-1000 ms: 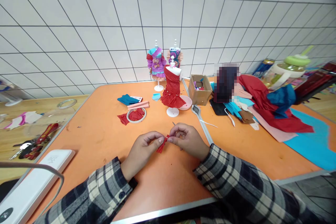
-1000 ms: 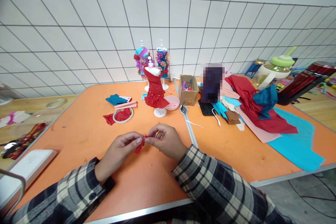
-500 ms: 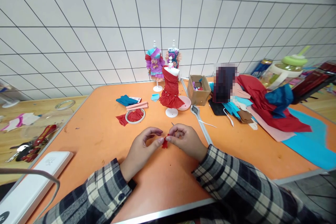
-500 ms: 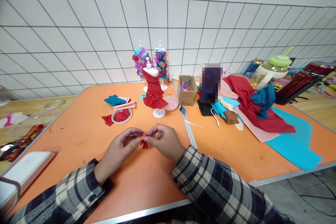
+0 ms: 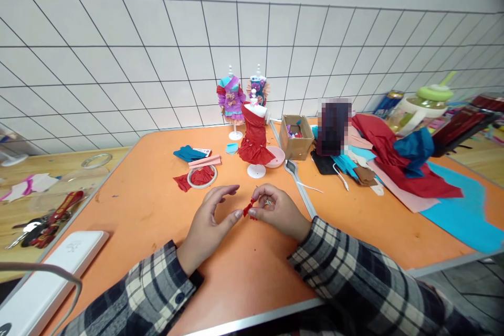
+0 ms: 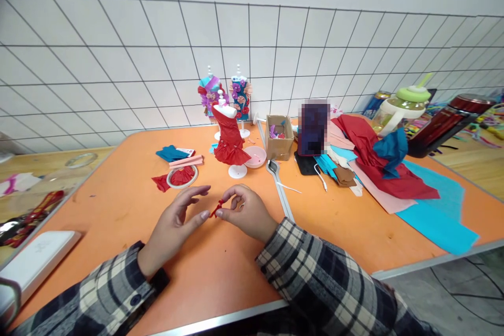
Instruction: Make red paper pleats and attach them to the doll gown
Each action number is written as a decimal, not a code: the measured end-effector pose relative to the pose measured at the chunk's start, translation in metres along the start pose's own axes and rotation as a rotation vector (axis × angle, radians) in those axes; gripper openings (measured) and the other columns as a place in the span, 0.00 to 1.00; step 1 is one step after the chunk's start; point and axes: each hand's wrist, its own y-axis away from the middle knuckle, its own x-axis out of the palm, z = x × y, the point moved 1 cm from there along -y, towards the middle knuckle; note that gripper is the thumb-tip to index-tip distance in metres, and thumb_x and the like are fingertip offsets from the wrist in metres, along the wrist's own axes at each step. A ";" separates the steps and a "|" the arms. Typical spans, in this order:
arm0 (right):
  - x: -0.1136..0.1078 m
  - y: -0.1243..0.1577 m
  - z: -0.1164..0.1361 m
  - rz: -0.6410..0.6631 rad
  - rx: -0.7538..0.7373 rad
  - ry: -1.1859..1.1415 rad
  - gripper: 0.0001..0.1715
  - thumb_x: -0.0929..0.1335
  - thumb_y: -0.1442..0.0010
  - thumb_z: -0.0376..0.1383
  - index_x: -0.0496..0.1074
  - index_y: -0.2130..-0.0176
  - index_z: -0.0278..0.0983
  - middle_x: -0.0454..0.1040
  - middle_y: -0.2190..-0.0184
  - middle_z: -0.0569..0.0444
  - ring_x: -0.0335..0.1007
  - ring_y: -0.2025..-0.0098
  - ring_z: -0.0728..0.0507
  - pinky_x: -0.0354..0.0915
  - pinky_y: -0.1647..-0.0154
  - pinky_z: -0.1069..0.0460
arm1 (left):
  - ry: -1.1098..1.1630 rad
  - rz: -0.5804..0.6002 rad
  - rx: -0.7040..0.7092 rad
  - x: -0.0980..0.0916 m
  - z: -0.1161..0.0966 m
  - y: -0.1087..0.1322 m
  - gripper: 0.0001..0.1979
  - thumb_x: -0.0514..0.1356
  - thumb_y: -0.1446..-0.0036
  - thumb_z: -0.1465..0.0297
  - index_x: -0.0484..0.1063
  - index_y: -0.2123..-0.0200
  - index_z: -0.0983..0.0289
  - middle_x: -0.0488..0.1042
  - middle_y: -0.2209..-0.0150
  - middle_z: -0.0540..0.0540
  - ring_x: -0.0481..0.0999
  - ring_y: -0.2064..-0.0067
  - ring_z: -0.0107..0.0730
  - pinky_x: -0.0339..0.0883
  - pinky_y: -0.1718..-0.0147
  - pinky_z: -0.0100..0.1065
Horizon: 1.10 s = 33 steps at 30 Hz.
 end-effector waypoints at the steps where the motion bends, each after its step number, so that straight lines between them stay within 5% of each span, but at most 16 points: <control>1: 0.000 0.000 0.001 0.025 -0.003 -0.025 0.18 0.74 0.54 0.39 0.67 0.65 0.37 0.68 0.73 0.59 0.64 0.73 0.51 0.61 0.73 0.55 | -0.015 0.065 0.000 0.001 0.001 0.000 0.17 0.65 0.48 0.64 0.75 0.54 0.61 0.76 0.52 0.59 0.73 0.50 0.42 0.64 0.49 0.40; 5: 0.001 0.001 0.001 0.094 -0.033 -0.093 0.18 0.74 0.53 0.38 0.65 0.65 0.37 0.69 0.71 0.58 0.63 0.72 0.52 0.61 0.71 0.55 | 0.026 0.281 -0.112 0.007 0.005 -0.001 0.10 0.63 0.47 0.63 0.78 0.67 0.63 0.80 0.63 0.58 0.77 0.60 0.40 0.68 0.54 0.39; 12: -0.001 0.001 -0.003 0.077 0.011 -0.056 0.32 0.74 0.53 0.36 0.63 0.50 0.37 0.73 0.68 0.56 0.67 0.71 0.50 0.62 0.69 0.54 | 0.073 0.230 -0.171 0.006 0.008 -0.002 0.11 0.64 0.49 0.62 0.77 0.71 0.64 0.80 0.69 0.55 0.76 0.64 0.38 0.68 0.61 0.34; 18: -0.012 -0.003 0.001 0.176 0.127 -0.135 0.27 0.75 0.52 0.37 0.70 0.52 0.35 0.72 0.71 0.58 0.65 0.74 0.52 0.63 0.69 0.54 | 0.198 0.261 -0.204 -0.001 0.006 -0.004 0.15 0.61 0.46 0.59 0.76 0.73 0.65 0.77 0.72 0.53 0.73 0.67 0.34 0.66 0.63 0.32; 23: -0.014 -0.002 0.000 0.253 0.153 -0.146 0.26 0.76 0.54 0.36 0.71 0.55 0.35 0.73 0.72 0.57 0.68 0.71 0.50 0.64 0.66 0.52 | 0.288 0.218 -0.208 -0.002 0.007 -0.004 0.15 0.65 0.49 0.60 0.77 0.63 0.64 0.78 0.62 0.55 0.74 0.59 0.38 0.65 0.57 0.34; 33: -0.010 -0.001 0.002 0.214 0.139 -0.197 0.26 0.76 0.55 0.47 0.75 0.60 0.35 0.75 0.64 0.53 0.69 0.64 0.47 0.64 0.57 0.50 | 0.553 0.271 -0.357 0.006 0.016 0.000 0.13 0.66 0.47 0.60 0.75 0.70 0.65 0.72 0.72 0.50 0.67 0.69 0.28 0.61 0.66 0.29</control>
